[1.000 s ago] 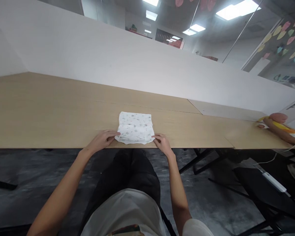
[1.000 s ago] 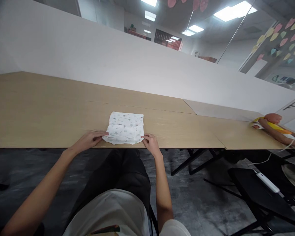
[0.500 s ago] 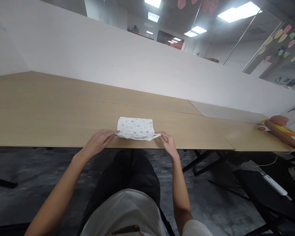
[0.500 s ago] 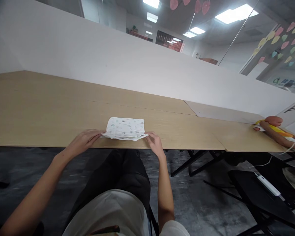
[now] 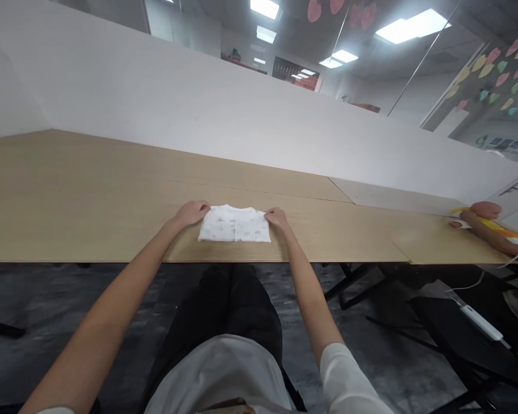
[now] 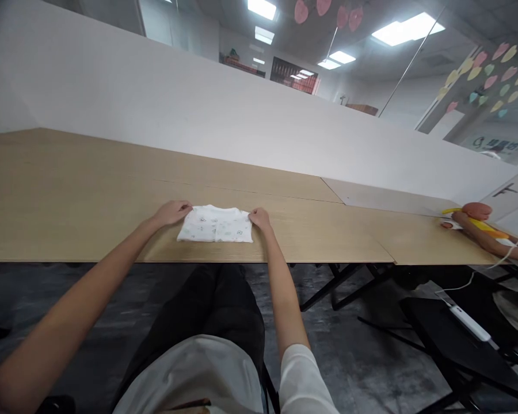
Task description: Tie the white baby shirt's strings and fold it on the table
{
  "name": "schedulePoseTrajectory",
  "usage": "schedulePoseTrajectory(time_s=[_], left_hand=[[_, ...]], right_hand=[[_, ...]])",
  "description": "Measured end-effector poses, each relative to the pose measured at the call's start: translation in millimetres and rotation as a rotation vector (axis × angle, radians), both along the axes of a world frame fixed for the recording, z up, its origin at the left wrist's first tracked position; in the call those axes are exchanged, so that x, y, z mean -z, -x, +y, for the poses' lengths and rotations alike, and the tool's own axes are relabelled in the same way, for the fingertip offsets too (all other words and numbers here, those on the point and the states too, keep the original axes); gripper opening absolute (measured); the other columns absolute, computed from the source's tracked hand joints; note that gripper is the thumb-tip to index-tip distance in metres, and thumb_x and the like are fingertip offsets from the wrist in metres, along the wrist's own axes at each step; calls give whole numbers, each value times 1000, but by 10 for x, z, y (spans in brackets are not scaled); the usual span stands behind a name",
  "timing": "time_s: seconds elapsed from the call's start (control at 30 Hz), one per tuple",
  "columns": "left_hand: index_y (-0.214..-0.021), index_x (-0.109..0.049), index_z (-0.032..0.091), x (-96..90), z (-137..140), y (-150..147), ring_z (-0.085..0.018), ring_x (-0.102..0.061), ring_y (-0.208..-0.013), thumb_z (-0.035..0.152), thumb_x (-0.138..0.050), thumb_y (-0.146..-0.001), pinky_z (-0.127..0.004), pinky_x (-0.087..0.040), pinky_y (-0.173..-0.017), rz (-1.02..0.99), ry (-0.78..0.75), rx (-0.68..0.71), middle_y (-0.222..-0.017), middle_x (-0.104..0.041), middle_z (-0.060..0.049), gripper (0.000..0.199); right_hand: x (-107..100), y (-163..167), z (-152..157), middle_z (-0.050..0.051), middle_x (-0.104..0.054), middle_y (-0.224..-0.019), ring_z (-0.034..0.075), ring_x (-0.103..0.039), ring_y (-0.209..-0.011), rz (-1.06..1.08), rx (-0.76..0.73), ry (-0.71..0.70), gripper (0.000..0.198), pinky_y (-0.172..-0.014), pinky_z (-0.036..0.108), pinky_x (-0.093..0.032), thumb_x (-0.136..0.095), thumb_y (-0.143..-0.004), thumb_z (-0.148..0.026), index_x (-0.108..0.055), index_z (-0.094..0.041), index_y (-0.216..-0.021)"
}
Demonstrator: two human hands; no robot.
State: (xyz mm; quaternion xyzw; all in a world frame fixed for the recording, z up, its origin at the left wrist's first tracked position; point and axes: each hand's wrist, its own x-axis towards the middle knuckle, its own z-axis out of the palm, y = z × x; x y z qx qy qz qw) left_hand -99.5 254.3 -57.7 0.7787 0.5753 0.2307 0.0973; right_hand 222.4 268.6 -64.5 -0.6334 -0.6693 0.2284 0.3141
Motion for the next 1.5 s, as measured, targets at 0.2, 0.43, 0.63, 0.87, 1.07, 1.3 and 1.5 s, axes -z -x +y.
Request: schedulePoseTrajectory(time_s=[0.2, 0.43, 0.63, 0.87, 1.07, 1.3, 1.5], left_hand=[[-84, -70, 15, 411, 72, -26, -27, -61, -87, 44, -37, -79, -34, -45, -77, -108, -88, -46, -94, -70, -14, 45], [-84, -71, 17, 439, 31, 23, -26, -62, -86, 55, -42, -75, -32, -45, -74, -208, -51, -26, -93, -72, -12, 48], [-82, -70, 16, 433, -3, 20, -25, -62, -81, 62, -47, -70, -31, -45, -70, -355, 5, -36, -90, -72, -11, 53], [-81, -71, 17, 429, -11, 27, -26, -62, -80, 61, -49, -69, -33, -44, -71, -373, 13, -36, -89, -72, -11, 51], [-82, -70, 16, 444, 2, 35, -26, -62, -82, 61, -48, -71, -33, -44, -72, -378, 2, -33, -90, -72, -12, 51], [-83, -70, 16, 429, -9, 29, -27, -63, -84, 60, -48, -71, -33, -45, -71, -372, 12, -46, -92, -72, -12, 51], [-81, -71, 18, 414, -26, 17, -27, -63, -84, 62, -49, -69, -32, -46, -72, -374, -1, -55, -91, -72, -11, 50]], right_hand=[[335, 16, 60, 11, -71, -93, 21, -63, -85, -45, 35, -119, 21, -79, 29, -47, -56, -72, -18, -72, -13, -85], [413, -20, 18, 9, -72, -97, 20, -64, -85, 35, -86, -170, 20, -82, 31, -48, -62, -78, -21, -72, -15, -95], [420, -29, 26, 7, -72, -92, 19, -63, -81, 62, -92, -194, 17, -79, 30, -48, -62, -76, -21, -72, -16, -88], [423, -33, 32, 7, -71, -90, 18, -61, -79, 73, -81, -173, 16, -77, 29, -47, -63, -75, -23, -72, -16, -87], [438, -36, 44, 7, -71, -89, 17, -61, -78, 62, -76, -183, 16, -76, 29, -47, -64, -77, -23, -71, -15, -88], [431, -36, 35, 8, -72, -92, 18, -62, -80, 77, -76, -189, 15, -77, 28, -47, -64, -77, -23, -71, -15, -87], [406, -24, 13, 7, -72, -89, 18, -62, -79, 92, -62, -165, 14, -76, 29, -47, -64, -76, -22, -72, -16, -86]])
